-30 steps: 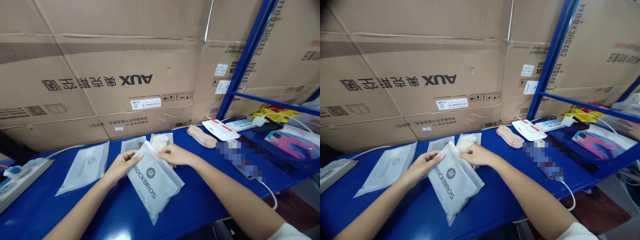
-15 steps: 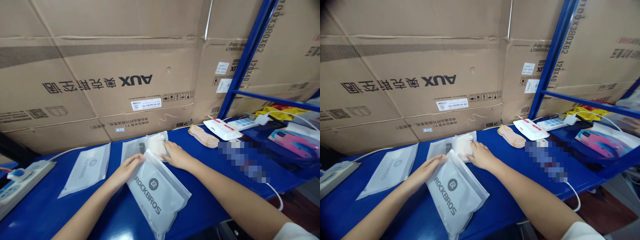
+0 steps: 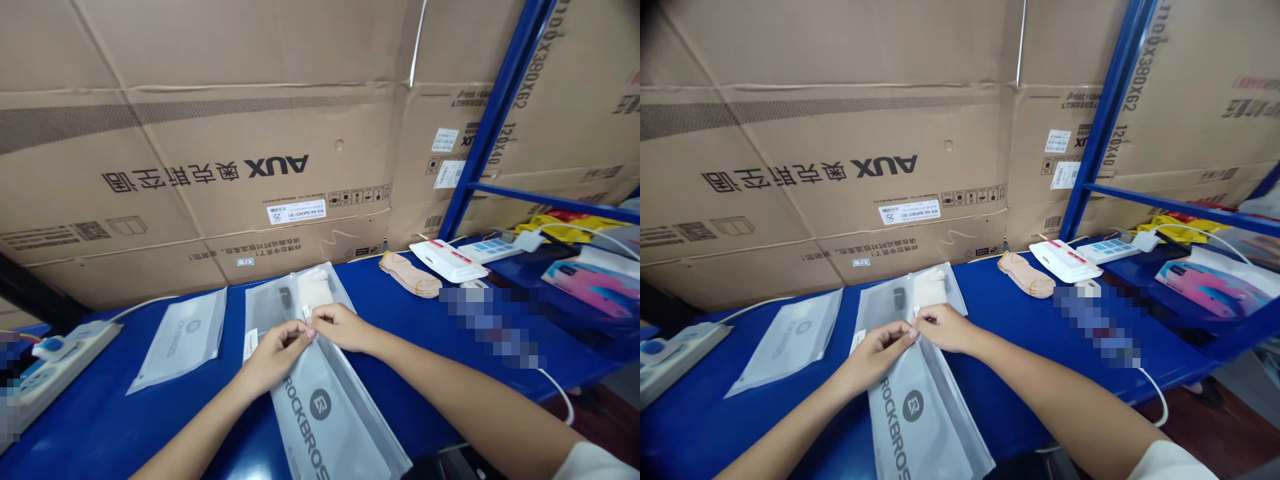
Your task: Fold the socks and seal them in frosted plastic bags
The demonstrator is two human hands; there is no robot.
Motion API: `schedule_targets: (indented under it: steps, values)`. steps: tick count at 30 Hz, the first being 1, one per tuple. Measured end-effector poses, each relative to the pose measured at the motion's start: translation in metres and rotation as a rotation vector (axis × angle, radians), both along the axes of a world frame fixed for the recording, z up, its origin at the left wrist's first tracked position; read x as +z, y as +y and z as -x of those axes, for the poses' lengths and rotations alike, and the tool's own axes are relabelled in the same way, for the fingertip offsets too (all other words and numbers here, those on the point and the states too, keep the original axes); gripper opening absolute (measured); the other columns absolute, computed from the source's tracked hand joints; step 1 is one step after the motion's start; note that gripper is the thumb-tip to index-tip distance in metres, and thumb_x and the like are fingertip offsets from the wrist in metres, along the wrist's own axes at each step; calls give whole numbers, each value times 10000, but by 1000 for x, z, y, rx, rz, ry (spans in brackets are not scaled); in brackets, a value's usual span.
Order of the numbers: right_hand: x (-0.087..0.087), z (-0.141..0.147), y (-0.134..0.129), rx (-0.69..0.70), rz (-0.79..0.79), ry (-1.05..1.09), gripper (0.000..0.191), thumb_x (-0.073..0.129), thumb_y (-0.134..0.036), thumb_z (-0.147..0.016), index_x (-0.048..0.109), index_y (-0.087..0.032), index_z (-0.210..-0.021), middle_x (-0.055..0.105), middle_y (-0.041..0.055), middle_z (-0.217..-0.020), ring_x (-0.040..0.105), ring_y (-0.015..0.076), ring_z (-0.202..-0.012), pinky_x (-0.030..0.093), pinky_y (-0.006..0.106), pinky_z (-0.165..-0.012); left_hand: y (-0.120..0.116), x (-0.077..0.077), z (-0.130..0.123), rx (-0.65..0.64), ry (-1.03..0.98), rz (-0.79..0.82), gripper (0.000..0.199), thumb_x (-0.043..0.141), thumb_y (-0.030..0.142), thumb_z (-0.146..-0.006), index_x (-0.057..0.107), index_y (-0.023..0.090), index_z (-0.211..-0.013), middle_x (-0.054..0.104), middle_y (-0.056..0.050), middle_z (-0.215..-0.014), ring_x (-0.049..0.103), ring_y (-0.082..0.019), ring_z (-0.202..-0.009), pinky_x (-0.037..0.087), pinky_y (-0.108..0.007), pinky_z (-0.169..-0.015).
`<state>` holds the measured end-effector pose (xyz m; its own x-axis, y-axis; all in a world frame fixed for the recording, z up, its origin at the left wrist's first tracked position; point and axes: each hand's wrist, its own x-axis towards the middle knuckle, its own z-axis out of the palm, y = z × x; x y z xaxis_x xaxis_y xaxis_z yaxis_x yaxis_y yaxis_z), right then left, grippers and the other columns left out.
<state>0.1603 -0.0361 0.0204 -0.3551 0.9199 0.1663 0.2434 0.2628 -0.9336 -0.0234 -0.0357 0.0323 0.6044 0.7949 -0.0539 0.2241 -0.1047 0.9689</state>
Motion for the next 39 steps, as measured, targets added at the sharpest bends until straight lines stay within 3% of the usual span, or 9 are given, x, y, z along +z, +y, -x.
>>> schedule_targets:
  steps: [6,13,17,23,27,30,35,39]
  values:
    - [2,-3,4,-34,84,78,417,519,-493,-862,407,-193,-594,303,-59,-589,299,94,-577,257,242,-550,11,-6,5,164,-25,-2,474,622,637,-791,549,175,-712,479,41,-577,395,-89,-510,300,-196,-462]
    - [-2,0,2,5,54,62,353,521,-470,-857,462,-184,-659,377,-40,-649,363,115,-643,305,239,-594,11,-7,5,94,17,24,497,609,661,-787,574,168,-729,468,42,-590,390,-86,-518,295,-191,-459]
    - [-3,0,2,19,90,50,324,523,-413,-841,460,-180,-626,348,-52,-613,336,100,-602,281,236,-574,12,-5,5,101,36,29,517,624,680,-753,576,170,-685,476,35,-564,400,-94,-501,295,-203,-453]
    - [2,-4,0,114,208,3,298,505,-280,-819,384,-192,-561,297,-80,-499,246,67,-488,186,228,-485,31,-4,20,225,65,43,516,690,672,-671,593,166,-645,520,21,-536,457,-110,-470,321,-217,-456]
    - [11,-17,1,195,341,44,277,534,-299,-817,426,-190,-587,295,-98,-469,239,51,-425,178,208,-432,45,5,38,419,19,40,472,725,622,-648,597,169,-668,584,1,-565,533,-143,-496,379,-232,-473]
    - [21,-31,3,245,374,18,257,559,-309,-809,467,-184,-604,373,-87,-467,317,55,-412,237,193,-411,50,13,46,576,-53,25,430,739,575,-637,571,180,-666,570,19,-543,512,-134,-469,376,-229,-460]
    - [38,-50,2,356,348,-62,268,535,-272,-810,473,-174,-569,437,-62,-474,379,59,-411,296,187,-406,48,18,46,607,-98,70,435,751,569,-613,562,182,-673,580,19,-547,520,-137,-469,382,-231,-461]
    - [49,-59,-1,401,345,-119,283,524,-276,-827,488,-167,-569,456,-55,-489,395,56,-413,329,185,-419,49,17,46,661,-142,8,422,738,568,-633,587,180,-708,591,20,-582,516,-134,-493,384,-229,-480]
